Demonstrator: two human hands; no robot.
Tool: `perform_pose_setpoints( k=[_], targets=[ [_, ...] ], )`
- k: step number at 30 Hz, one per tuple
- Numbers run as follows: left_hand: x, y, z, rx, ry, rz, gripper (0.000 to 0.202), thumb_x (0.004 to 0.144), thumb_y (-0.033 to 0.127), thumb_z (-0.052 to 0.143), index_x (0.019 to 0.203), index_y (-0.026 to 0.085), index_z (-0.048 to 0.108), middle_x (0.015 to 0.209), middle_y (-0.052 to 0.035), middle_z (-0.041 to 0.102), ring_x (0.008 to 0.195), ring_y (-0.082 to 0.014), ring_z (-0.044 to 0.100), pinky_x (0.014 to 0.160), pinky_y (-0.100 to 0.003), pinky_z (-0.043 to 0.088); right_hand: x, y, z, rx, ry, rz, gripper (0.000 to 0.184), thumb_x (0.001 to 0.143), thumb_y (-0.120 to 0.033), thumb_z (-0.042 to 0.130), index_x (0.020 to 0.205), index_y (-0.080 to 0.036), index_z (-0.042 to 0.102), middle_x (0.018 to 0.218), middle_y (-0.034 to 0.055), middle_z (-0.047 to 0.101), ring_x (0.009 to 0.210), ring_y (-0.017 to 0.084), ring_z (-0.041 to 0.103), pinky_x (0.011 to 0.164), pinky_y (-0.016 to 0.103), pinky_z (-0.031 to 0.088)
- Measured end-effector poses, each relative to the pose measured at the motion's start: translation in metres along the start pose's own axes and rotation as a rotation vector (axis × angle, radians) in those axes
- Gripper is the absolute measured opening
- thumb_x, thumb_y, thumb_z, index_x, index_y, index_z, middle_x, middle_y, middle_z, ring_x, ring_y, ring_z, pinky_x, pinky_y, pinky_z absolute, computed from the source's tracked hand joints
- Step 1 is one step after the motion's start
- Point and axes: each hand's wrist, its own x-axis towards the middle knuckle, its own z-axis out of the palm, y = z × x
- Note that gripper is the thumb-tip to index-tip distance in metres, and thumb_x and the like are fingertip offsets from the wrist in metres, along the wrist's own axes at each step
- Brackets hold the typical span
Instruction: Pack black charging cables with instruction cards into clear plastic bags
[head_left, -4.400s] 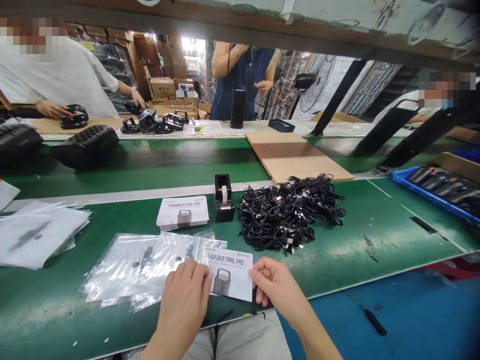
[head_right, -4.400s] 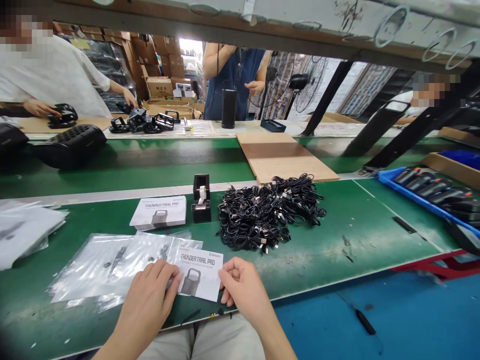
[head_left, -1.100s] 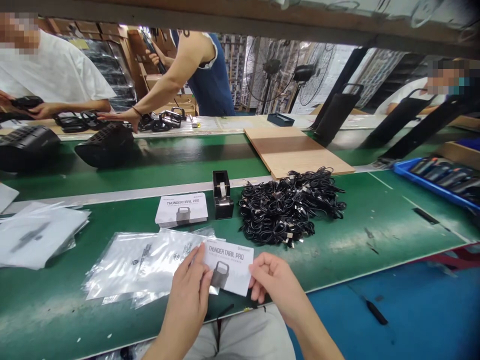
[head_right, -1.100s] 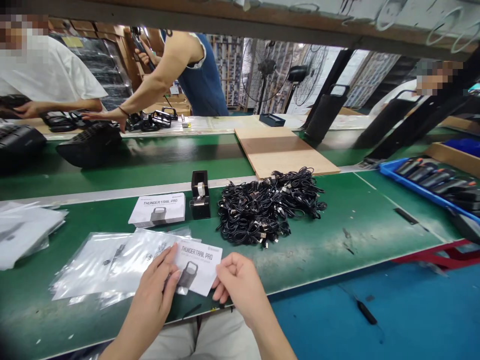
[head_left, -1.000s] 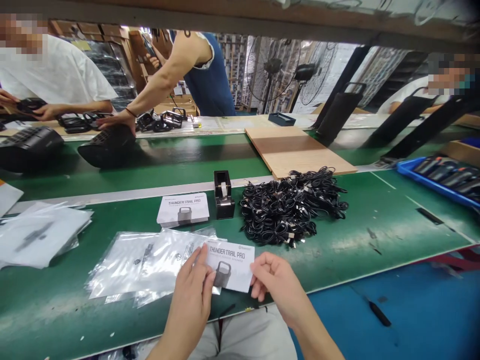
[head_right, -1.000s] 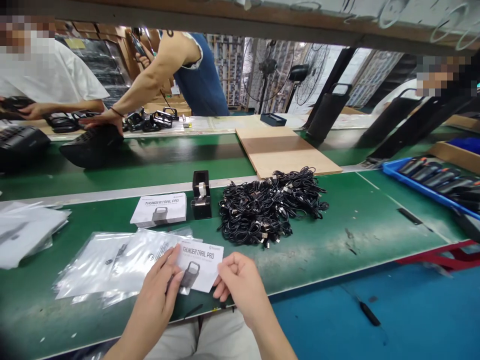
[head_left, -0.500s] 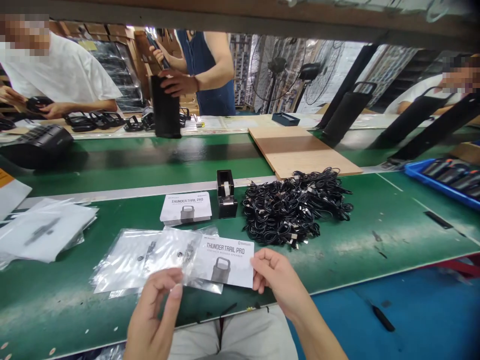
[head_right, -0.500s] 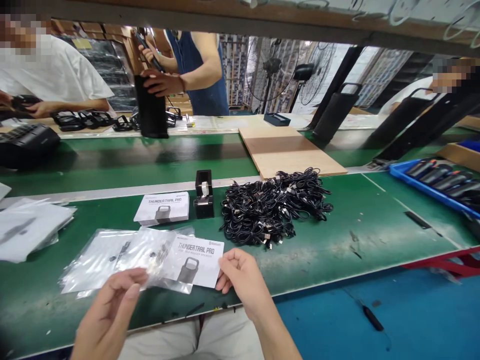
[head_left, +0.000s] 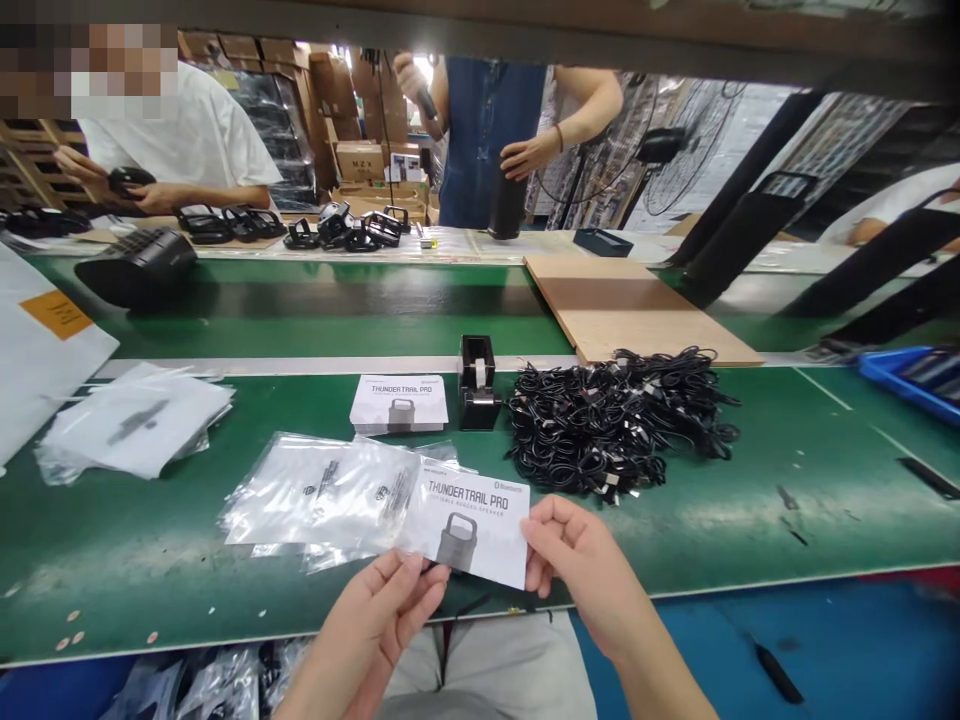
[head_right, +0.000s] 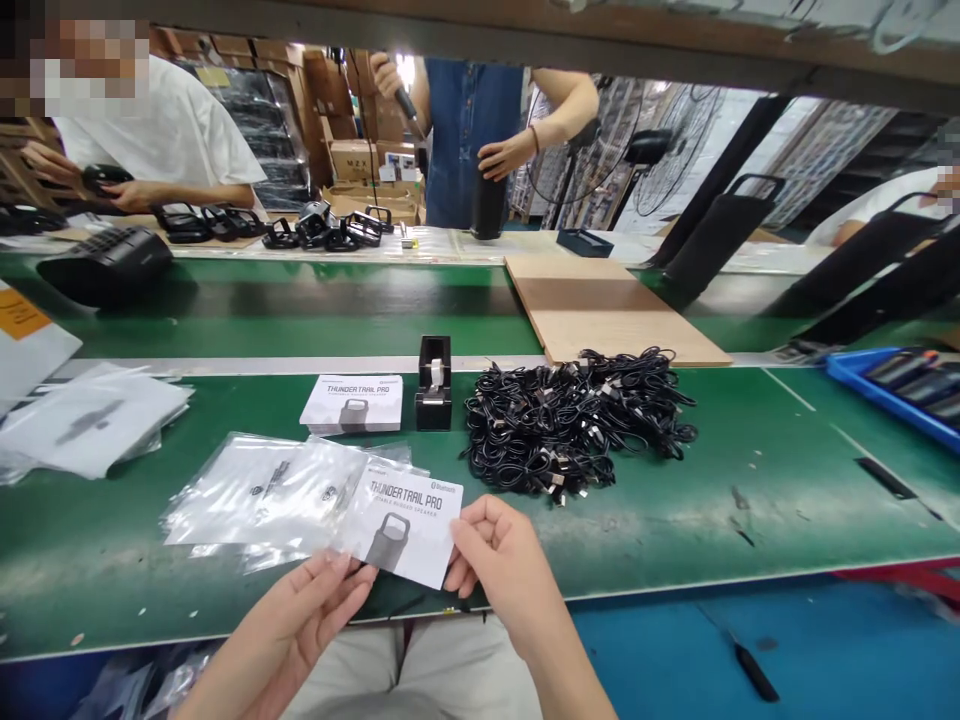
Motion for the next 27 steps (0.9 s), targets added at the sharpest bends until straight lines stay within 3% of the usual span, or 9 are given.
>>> perform_pose_setpoints(
  k=[8,12,19,27],
  targets=[
    [0.003,-0.002,-0.005,-0.034,0.035,-0.006,0.008,0.075,0.005,0.061,0.07,0.011,0.064,0.072,-0.0031,0.067,0.071,-0.0113,0.066,0.068,-0.018,0.057,-0.007,-0.003,0.002,-0.036,0.011,-0.017,0.03,0.067,-0.046,0.063,0.064,-0.018,0.051,0.041,-0.0018,0.057,0.038,0.009,0.048,0.039,0.019,0.038],
    [0.002,-0.004,-0.002,0.032,-0.027,-0.011,0.007,0.076,0.012,0.061,0.07,0.011,0.065,0.069,-0.0058,0.068,0.067,-0.0111,0.065,0.065,-0.018,0.056,-0.008,-0.005,0.0,-0.054,0.023,-0.022,0.032,0.067,-0.047,0.064,0.065,-0.018,0.051,0.042,-0.0013,0.058,0.038,0.009,0.049,0.039,0.019,0.038],
    [-0.001,-0.005,0.005,0.106,0.044,0.042,0.008,0.071,0.019,0.067,0.069,0.011,0.066,0.069,-0.0046,0.068,0.067,-0.0119,0.065,0.063,-0.017,0.055,-0.009,-0.005,0.0,-0.062,0.034,-0.022,0.033,0.066,-0.047,0.064,0.064,-0.017,0.052,0.042,-0.001,0.058,0.039,0.009,0.05,0.039,0.018,0.039],
    [0.001,-0.013,0.001,0.272,-0.048,0.14,0.031,0.061,0.043,0.071,0.06,0.013,0.065,0.058,-0.0016,0.064,0.062,-0.0132,0.063,0.06,-0.02,0.054,-0.01,-0.002,0.006,-0.051,0.022,-0.029,0.033,0.068,-0.047,0.063,0.065,-0.017,0.05,0.042,-0.0014,0.057,0.038,0.009,0.05,0.039,0.018,0.039]
  ],
)
